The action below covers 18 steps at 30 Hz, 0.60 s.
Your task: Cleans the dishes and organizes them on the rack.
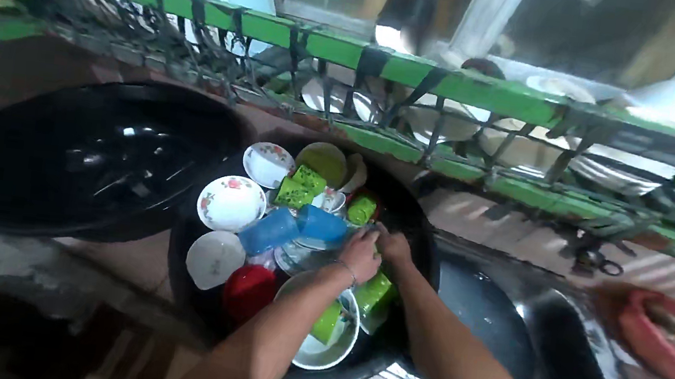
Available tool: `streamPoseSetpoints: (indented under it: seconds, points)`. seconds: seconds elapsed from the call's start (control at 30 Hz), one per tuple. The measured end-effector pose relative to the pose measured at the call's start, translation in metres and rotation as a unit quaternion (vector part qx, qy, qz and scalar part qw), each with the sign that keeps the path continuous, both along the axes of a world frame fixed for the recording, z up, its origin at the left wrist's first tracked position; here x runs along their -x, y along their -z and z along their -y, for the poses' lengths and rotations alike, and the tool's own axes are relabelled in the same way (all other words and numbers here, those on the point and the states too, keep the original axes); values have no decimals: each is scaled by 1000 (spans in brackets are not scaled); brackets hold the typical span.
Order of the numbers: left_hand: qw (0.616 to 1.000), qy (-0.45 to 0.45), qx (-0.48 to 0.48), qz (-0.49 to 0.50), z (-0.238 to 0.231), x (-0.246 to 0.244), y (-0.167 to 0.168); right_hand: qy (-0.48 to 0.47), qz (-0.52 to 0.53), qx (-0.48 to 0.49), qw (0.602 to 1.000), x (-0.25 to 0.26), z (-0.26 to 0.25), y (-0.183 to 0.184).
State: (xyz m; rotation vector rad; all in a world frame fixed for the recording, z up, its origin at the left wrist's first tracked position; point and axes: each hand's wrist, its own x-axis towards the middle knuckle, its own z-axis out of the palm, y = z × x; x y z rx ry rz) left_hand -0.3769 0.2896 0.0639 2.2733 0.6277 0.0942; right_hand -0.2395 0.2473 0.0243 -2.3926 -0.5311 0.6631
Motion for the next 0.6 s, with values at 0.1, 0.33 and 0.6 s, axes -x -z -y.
streamPoseSetpoints:
  seconds: [0.1,0.33,0.6]
  points:
    - [992,10,-64,-105,-5,-22,18,91,-3,-74,993,12,-2,1]
    - [992,33,50,110,-51,-16,55,-58,-337,-267,901,4,32,-10]
    - [936,-25,294,192,-68,7,62,-171,-345,-218,897,6,20,-11]
